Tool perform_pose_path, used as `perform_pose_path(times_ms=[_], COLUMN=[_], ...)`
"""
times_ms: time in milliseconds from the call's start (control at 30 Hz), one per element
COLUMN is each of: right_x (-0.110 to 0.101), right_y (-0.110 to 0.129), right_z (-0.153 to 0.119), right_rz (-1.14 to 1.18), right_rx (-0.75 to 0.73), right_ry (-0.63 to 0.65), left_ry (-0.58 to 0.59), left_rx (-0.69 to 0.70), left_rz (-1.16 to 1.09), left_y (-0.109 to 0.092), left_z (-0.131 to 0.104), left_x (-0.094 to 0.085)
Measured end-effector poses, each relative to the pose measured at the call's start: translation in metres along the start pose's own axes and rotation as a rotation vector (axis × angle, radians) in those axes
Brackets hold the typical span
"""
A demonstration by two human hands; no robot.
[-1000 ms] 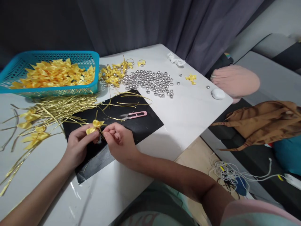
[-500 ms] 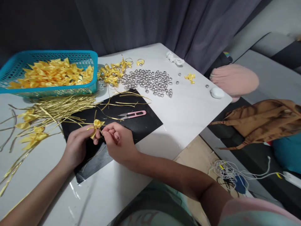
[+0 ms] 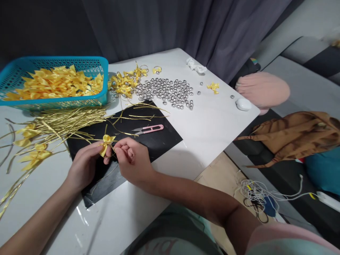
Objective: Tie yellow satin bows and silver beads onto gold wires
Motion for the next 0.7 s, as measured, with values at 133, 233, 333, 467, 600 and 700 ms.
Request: perform_pose_path(times_ms=[133, 233, 333, 467, 600, 700], right_x=[0.0, 0.0, 0.0003, 0.0, -0.0005, -0.0007], right_y=[-0.0001, -0.0002, 0.0, 0.0006, 0.0005, 0.0001], right_z=[0.0003, 0.0001, -0.0001, -0.0005, -0.0009, -0.0002], right_rz=[-0.016, -0.024, -0.029, -0.033, -0.036, -0.035], right_rx=[-0.025, -0.029, -0.014, -0.005, -0.007, -0.004], right_ry=[0.005, 0.0, -0.001, -0.004, -0.01, -0.018], left_ry=[-0.031, -0.044, -0.033, -0.009, 0.005, 0.003], left_rx=[-0.026, -0.036, -0.03, -0.027, -0.009, 0.0], left_rz=[0.012, 0.03, 0.046, 0.042, 0.035, 0.045], left_y=[0.0048, 0.0062, 0.0048, 0.0044, 0.0063, 0.0072], left_z=[0.0004, 0.0003, 0.0003, 0.0004, 0.0001, -0.0006], left_x=[-0.0023, -0.0028, -0.0018, -0.0008, -0.0013, -0.0022])
Point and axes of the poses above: each hand's wrist, its own z-axis towards the middle knuckle, its own x-axis out of the palm, y = z × x, the point moved 6 cm from there along z, towards the middle knuckle, and after that the axes turned 8 degrees about -z, right-handed, at the moved point
